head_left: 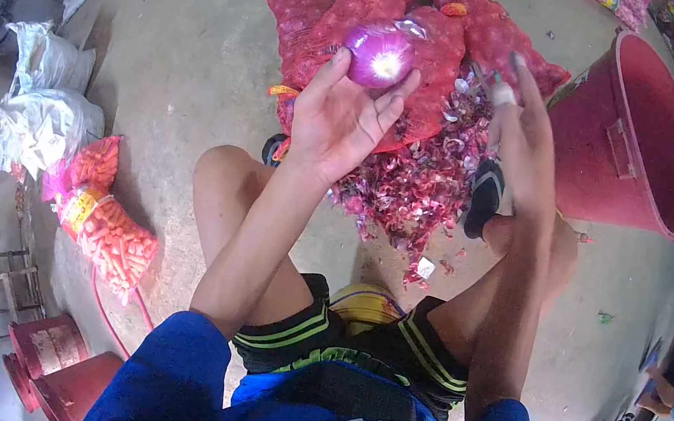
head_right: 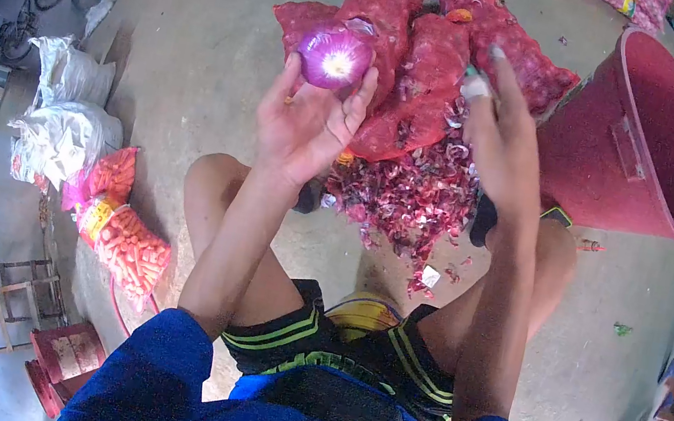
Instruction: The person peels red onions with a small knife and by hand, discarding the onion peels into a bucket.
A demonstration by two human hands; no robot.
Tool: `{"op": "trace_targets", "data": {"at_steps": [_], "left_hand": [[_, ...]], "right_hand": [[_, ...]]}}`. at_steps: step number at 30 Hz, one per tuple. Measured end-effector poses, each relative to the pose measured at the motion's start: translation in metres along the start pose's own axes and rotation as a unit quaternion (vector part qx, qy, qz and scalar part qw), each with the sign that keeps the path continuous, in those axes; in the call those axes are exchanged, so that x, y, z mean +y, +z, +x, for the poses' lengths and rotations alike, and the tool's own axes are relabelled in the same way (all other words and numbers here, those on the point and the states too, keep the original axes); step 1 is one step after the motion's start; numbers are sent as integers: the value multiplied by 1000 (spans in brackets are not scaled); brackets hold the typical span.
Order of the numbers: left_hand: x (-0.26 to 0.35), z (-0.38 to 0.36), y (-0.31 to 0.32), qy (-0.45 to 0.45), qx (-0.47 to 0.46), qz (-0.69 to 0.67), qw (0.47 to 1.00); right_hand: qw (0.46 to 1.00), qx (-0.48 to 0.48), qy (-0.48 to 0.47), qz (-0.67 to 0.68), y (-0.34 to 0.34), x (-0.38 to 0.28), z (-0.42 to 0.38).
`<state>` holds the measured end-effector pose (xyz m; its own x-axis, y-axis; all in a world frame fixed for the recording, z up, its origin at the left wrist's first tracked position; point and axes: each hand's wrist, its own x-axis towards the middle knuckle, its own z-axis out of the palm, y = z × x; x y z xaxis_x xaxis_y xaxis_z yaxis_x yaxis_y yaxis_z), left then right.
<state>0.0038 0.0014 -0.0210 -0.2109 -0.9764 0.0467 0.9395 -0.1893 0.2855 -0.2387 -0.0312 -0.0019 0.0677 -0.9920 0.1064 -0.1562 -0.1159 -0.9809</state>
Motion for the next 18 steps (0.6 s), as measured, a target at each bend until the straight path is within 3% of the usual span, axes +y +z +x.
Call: {"op": "trace_targets", "data": {"at_steps": [2,4,6,10,18], "left_hand": [[2,1,-1,4,10,8,1000],[3,0,0,-7,28,36,999],[-1,-2,6,7,58,83,995],[-3,-3,4,-1,93,172,981],[-3,-4,5,-7,60,175,983]], "right_hand": [[998,-27,-57,6,9,-5,-10],[996,-71,-48,12,7,-14,-13],[967,-102,-219,-76,11,-16,-13],[956,-165,-216,-114,10,-16,-16],[945,-127,-258,-158,15,-6,-12]]}}
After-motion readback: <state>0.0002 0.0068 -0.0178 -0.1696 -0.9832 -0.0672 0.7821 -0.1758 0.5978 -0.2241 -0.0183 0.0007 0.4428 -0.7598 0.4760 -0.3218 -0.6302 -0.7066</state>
